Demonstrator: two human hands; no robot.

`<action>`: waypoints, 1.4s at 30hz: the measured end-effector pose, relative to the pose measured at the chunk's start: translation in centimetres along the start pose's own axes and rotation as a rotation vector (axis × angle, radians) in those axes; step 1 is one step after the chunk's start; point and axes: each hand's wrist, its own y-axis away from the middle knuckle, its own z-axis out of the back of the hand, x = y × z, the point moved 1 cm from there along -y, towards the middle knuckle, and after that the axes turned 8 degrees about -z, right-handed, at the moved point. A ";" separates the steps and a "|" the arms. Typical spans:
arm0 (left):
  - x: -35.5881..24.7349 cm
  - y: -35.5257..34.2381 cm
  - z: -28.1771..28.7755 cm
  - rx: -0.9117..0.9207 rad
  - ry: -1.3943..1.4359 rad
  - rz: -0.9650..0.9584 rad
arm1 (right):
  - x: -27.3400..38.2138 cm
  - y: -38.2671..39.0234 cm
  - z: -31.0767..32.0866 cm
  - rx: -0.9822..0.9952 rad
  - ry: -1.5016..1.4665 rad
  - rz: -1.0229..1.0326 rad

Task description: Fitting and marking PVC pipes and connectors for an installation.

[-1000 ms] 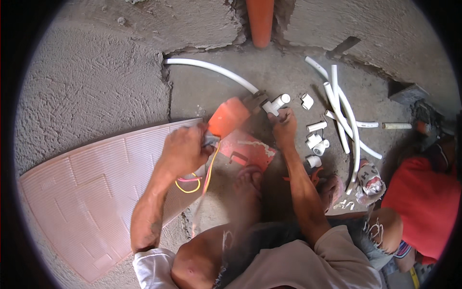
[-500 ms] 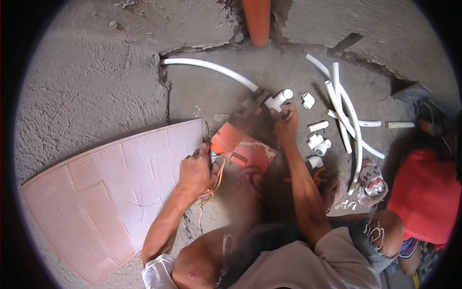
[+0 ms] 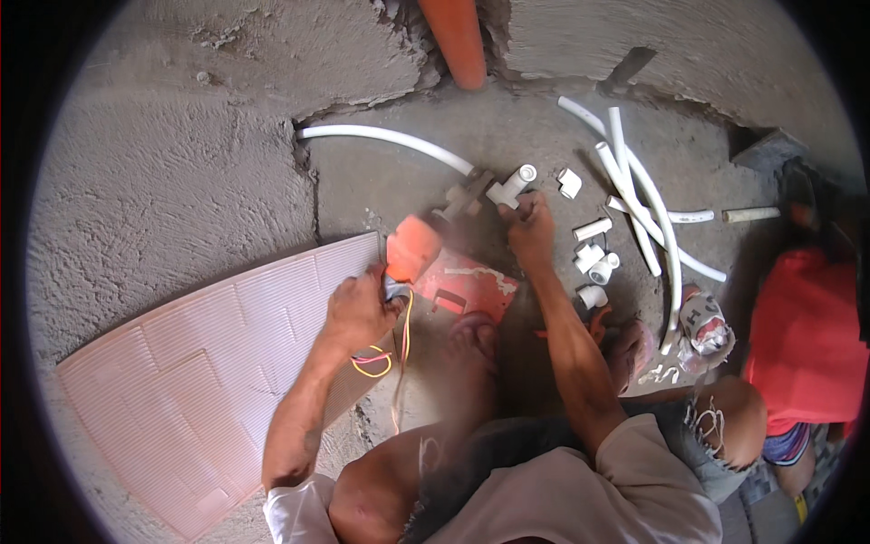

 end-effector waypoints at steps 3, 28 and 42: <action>-3.6 -2.3 7.1 0.210 0.019 0.026 | 0.5 -0.1 -0.5 0.026 -0.023 -0.101; 3.9 0.4 -7.9 0.049 -0.093 0.060 | 1.3 -1.0 -0.7 0.047 -0.068 -0.082; -9.7 -9.9 13.9 0.435 -0.200 -0.218 | 1.8 -0.5 0.0 0.015 0.007 -0.067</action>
